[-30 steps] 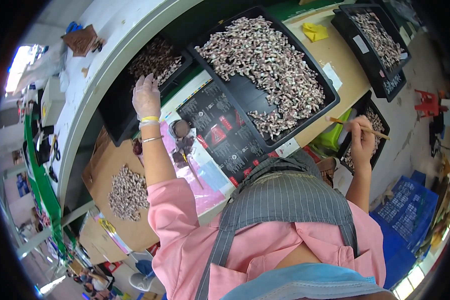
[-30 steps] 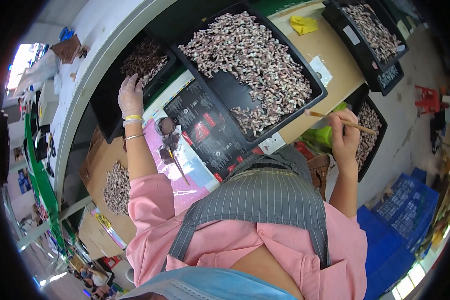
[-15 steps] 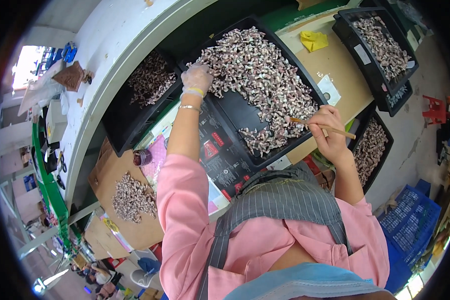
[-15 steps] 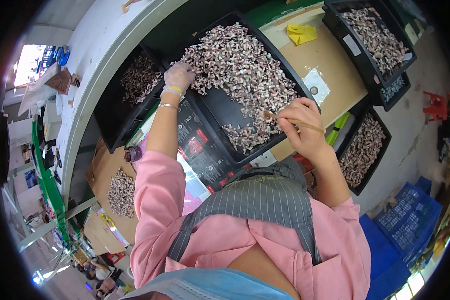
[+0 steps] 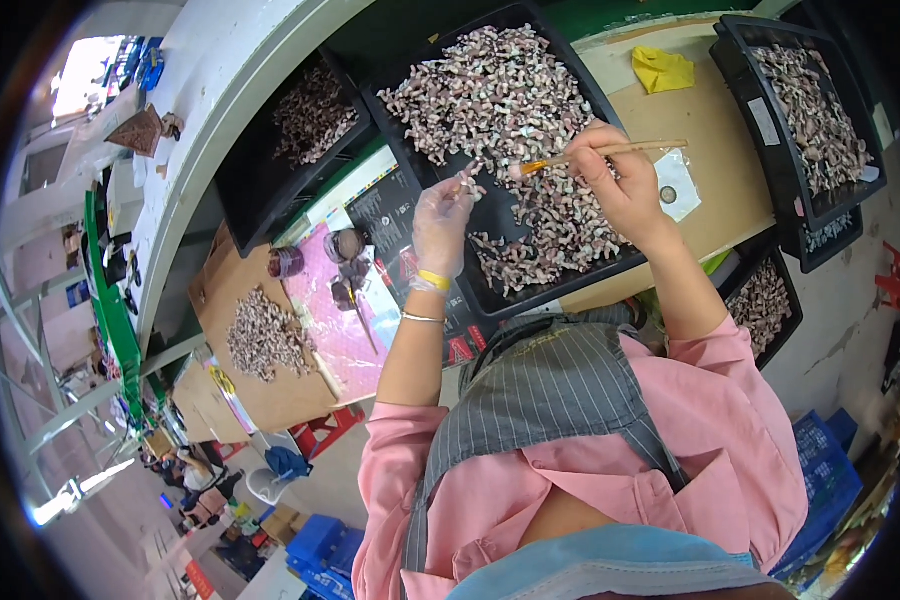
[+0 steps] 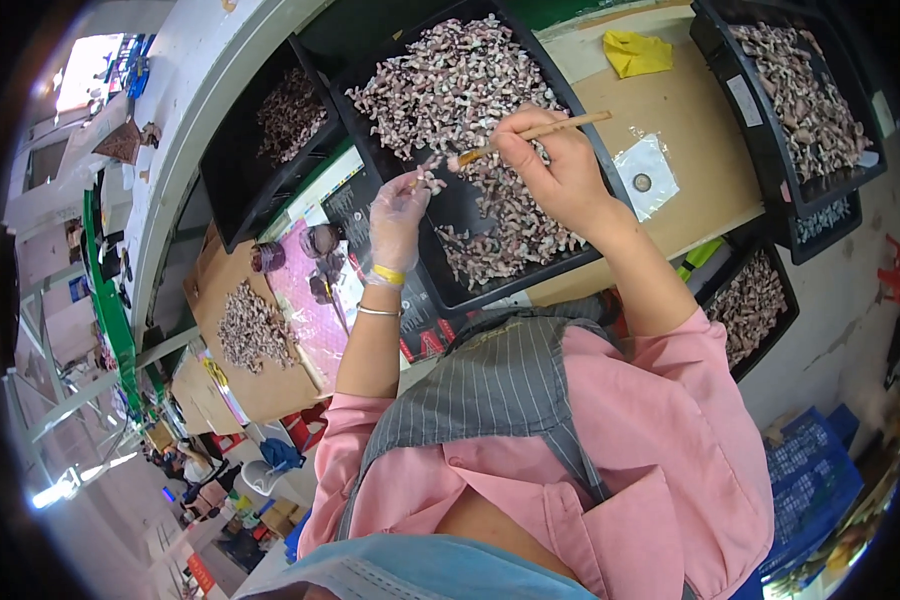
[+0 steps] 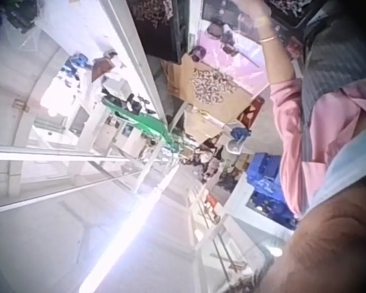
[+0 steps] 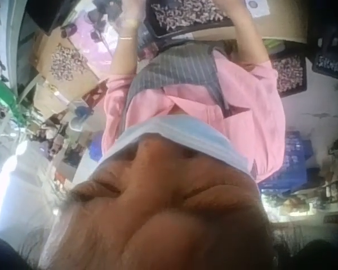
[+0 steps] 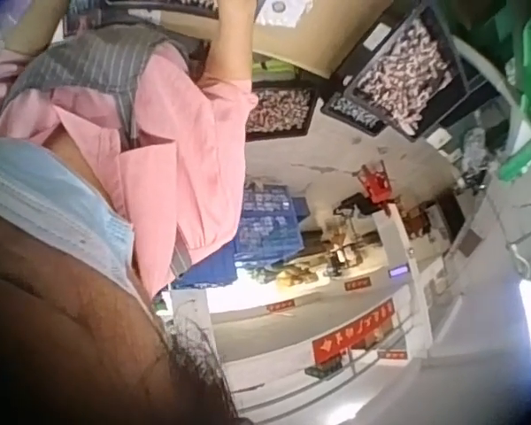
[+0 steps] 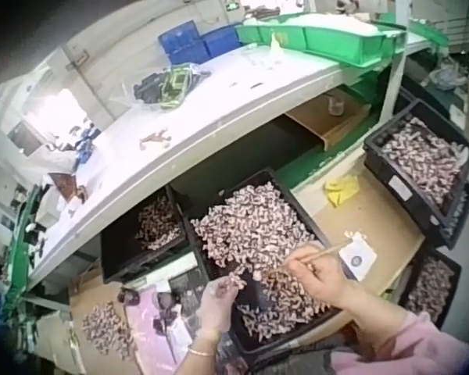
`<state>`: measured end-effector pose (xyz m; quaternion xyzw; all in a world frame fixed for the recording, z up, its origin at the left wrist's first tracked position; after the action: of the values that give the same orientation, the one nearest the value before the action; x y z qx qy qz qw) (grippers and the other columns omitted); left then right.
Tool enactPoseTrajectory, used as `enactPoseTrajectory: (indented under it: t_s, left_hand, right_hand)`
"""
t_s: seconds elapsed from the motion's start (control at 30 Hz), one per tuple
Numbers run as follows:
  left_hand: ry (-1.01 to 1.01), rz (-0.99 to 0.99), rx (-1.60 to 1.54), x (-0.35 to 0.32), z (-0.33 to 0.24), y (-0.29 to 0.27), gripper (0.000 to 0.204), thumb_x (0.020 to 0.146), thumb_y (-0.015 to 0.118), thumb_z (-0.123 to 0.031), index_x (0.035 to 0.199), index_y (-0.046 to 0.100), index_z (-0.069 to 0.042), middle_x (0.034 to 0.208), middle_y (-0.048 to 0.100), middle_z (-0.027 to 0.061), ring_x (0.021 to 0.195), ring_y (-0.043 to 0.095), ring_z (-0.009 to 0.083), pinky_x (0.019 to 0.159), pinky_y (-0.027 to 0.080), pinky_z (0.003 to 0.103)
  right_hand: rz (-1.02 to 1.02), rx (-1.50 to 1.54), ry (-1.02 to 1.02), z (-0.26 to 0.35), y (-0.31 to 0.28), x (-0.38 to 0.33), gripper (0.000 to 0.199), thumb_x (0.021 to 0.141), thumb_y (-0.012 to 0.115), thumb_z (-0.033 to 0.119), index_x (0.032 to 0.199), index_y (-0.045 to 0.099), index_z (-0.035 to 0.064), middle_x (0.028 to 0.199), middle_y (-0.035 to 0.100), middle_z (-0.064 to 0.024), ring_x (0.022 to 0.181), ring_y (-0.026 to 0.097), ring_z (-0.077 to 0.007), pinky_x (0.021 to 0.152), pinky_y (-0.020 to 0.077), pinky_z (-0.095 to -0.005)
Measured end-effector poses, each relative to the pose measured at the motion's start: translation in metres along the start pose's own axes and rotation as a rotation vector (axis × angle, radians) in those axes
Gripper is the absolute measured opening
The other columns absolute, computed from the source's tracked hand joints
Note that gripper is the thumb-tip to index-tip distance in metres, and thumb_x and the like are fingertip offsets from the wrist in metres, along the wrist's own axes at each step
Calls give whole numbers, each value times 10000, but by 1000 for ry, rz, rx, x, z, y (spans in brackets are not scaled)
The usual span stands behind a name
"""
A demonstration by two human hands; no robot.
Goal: The person applies a liquid coating to small plastic components by hand using a fine brush.
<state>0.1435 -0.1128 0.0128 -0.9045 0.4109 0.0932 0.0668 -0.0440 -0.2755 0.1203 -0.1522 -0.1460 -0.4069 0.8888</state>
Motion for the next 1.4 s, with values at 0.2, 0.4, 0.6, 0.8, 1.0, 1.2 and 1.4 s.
enactPoseTrajectory:
  t_s: [0.2,0.4,0.6,0.8,1.0,1.2,1.4]
  left_hand:
    - [-169,32,-175,-35,-11,14,385,820,657,9,1179,520,-16,981,632,81,902,614,144,770,493,249]
    - [-198,101,-289,-74,-37,11,414,795,662,50,1159,487,-41,999,643,96,912,619,149,812,486,259]
    - [-134,177,-252,-97,-54,0,477,792,628,85,1209,439,-47,982,639,106,919,622,162,814,498,279]
    - [-133,210,-242,-111,-60,-12,616,797,593,109,1339,353,-58,966,629,101,920,621,166,825,500,286]
    - [-69,193,-189,-118,-54,-30,662,796,598,112,1373,332,-77,954,636,101,938,615,173,860,496,303]
    - [-68,113,-313,-123,-53,-38,687,805,600,107,1396,305,-83,965,643,99,939,615,169,875,493,298]
    - [-70,57,-305,-131,-57,-42,714,828,581,100,1429,256,-109,1009,632,95,1002,587,159,900,466,298]
  right_hand:
    - [72,-43,-113,-3,4,-15,158,961,517,173,938,570,26,763,549,-35,690,526,-119,636,427,-256]
    - [192,139,5,9,19,-33,187,979,476,189,928,548,25,782,544,-44,719,539,-135,670,430,-268]
    - [290,-105,-191,28,45,-28,215,987,457,218,931,538,27,804,537,-58,737,557,-134,686,435,-258]
    - [269,159,30,37,59,-35,215,984,462,213,936,539,18,861,543,-56,729,562,-111,670,453,-241]
    - [219,177,55,51,63,-33,200,972,485,200,907,545,21,819,550,-59,699,564,-120,644,449,-251]
    - [237,-37,-52,57,79,-30,205,928,543,222,858,604,38,824,607,-86,697,582,-255,712,445,-336]
    - [285,-32,-163,61,89,-35,181,917,558,188,841,603,31,734,588,-66,739,577,-242,693,430,-323]
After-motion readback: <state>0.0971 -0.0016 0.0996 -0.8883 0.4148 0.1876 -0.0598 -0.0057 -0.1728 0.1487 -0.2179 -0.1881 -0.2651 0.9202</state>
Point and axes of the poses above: each hand's wrist, its own x-axis towards the middle knuckle, its own y-axis out of the palm, z = x × y, the point moved 5 cm from there along x, towards the middle knuckle
